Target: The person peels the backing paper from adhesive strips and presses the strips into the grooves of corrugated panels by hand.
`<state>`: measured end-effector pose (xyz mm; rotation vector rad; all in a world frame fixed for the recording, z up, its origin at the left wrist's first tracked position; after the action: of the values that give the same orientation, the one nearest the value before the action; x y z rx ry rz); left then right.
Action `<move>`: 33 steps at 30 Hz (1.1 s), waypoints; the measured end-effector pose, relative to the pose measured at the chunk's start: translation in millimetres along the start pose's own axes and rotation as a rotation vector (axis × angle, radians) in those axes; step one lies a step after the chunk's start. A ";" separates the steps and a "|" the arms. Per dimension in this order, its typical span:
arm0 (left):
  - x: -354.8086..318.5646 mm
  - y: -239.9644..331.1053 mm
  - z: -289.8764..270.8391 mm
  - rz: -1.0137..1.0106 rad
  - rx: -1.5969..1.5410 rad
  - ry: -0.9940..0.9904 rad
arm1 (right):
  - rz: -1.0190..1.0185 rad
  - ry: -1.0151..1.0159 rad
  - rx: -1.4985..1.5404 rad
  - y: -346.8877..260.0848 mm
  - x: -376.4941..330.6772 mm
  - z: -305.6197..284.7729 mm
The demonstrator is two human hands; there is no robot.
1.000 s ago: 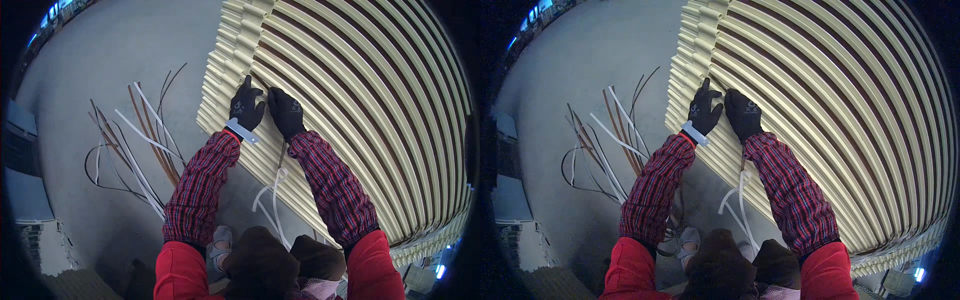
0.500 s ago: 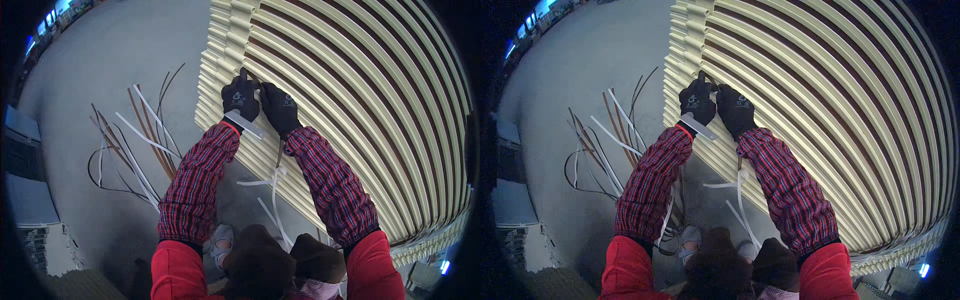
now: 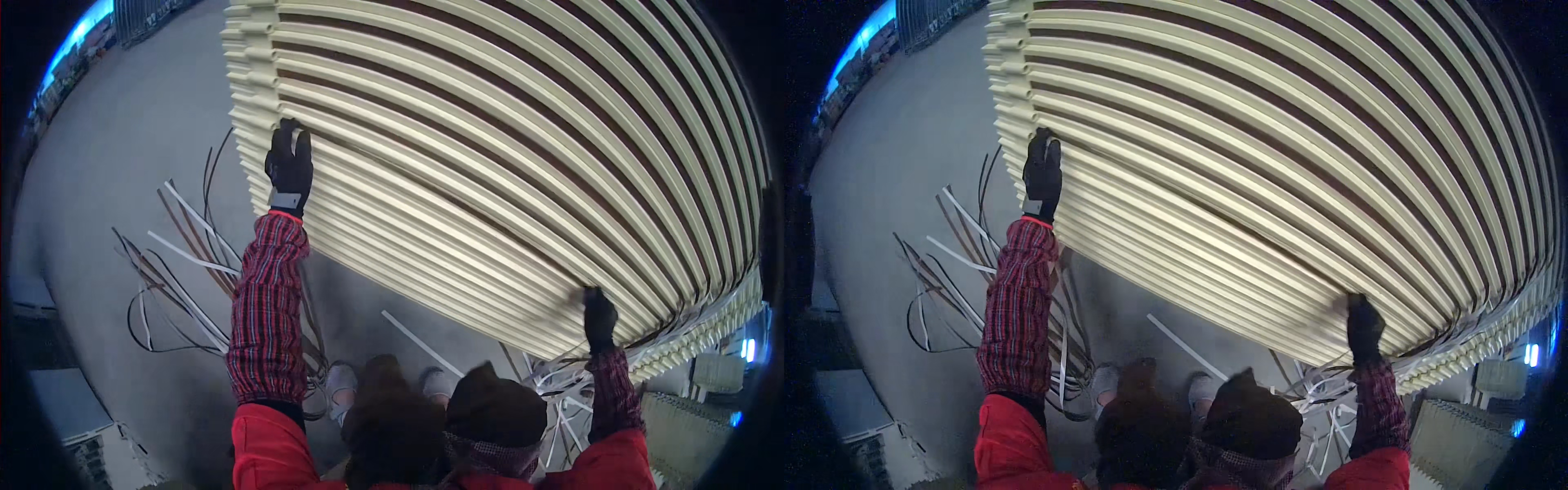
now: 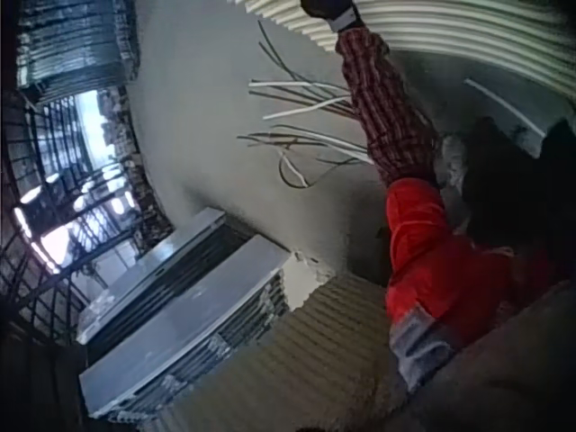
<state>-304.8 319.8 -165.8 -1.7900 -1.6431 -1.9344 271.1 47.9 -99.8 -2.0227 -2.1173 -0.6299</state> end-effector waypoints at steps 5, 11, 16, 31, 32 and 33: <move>-42.5 44.1 50.0 -0.140 0.564 0.049 | 0.302 0.027 0.019 6.6 -2.5 5.2; -165.3 223.6 110.9 -0.015 0.185 -0.224 | 0.344 0.037 0.099 18.2 -7.9 5.8; -204.2 308.6 98.4 0.117 -0.082 -0.640 | 0.299 0.112 0.264 12.0 -2.7 -1.5; -60.1 61.5 49.2 -0.047 0.235 -0.019 | -0.343 -0.064 -0.040 13.6 -113.3 -66.9; -58.2 60.3 32.1 -0.042 0.281 -0.028 | -0.326 -0.073 -0.123 1.5 -63.7 -83.5; -64.1 73.9 58.3 0.019 0.205 -0.024 | -0.089 -0.327 -0.329 16.8 -46.1 -83.9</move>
<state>-195.9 289.2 -178.9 -1.7499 -1.7520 -1.6733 276.3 -27.5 -38.6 -2.3523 -2.4345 -0.7483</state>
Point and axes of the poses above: each hand's wrist, its own x-axis towards the middle knuckle, its own z-axis out of the palm, y = z × x, the point moved 1 cm from there along x, towards the middle knuckle, and after that the axes turned 3 degrees about -x, right-handed, at the moved point
